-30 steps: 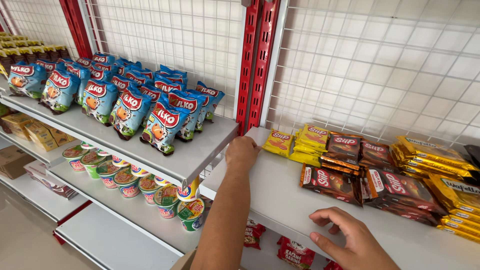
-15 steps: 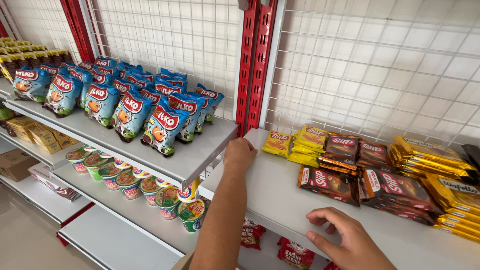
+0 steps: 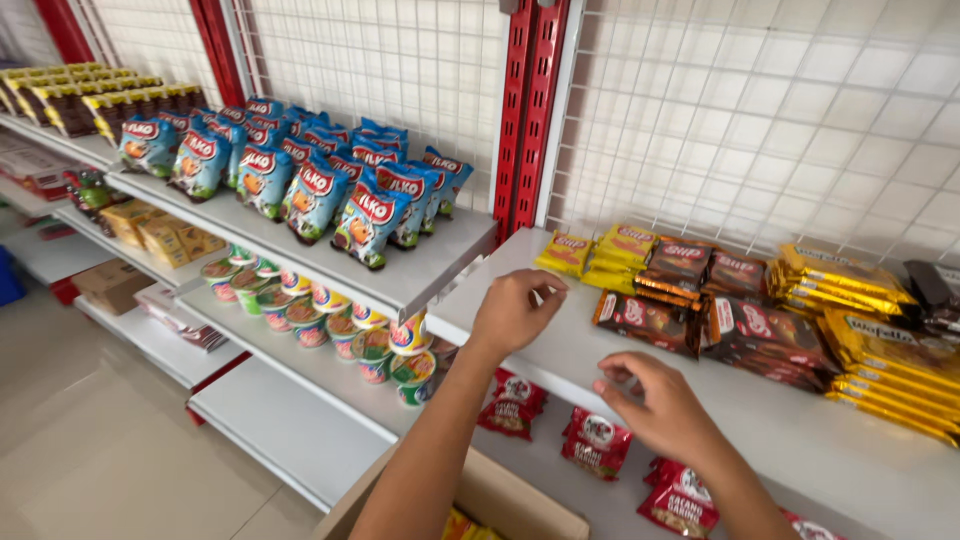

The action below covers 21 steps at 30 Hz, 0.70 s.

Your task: The person takes snack packages one at a time from a cardboard box and places them onto a retail shelf, turning some packages over to check them before setting them down.

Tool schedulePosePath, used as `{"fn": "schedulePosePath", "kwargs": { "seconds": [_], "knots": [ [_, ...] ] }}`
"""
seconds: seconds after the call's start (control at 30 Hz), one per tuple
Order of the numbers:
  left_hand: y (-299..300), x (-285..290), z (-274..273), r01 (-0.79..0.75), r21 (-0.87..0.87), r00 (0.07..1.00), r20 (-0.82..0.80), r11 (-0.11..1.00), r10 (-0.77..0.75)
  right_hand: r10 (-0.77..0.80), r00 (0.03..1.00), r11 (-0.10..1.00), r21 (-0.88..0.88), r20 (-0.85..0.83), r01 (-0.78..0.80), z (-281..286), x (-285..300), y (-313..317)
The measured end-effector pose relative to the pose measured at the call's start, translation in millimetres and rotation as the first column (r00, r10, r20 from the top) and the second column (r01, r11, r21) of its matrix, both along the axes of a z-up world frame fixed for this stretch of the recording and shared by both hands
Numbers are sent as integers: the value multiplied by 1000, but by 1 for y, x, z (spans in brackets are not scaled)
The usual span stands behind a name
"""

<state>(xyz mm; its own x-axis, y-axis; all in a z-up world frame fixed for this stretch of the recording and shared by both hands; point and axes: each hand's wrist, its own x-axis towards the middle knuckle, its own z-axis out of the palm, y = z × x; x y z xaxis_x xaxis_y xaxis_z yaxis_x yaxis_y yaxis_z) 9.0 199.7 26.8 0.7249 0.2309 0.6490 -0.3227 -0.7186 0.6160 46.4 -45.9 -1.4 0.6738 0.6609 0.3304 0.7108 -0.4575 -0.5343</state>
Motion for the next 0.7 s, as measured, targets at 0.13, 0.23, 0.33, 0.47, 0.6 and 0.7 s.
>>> {"fn": "schedulePosePath", "kwargs": {
  "seconds": [0.13,0.23,0.33,0.47,0.6,0.7],
  "knots": [
    [-37,-86,5,123,-81,992,50,989,-119,64,995,998,7,76,-65,-1,-9,-2],
    [-50,-134,-14,118,-200,993,50,973,-111,125,962,988,62,242,-144,2,-20,-2],
    [-53,-175,-53,86,-249,996,52,965,-75,148,827,980,32,542,-197,-15,-24,-1],
    [-49,-215,-118,-60,-340,998,-39,939,49,176,571,927,60,802,-370,-61,-57,17],
    [-46,-240,-194,-187,-468,980,-150,864,131,460,761,855,4,457,-519,-144,-97,48],
    [-45,-249,-239,-335,-546,926,-343,768,160,578,806,815,-115,125,-567,-188,-120,66]
  ]
}}
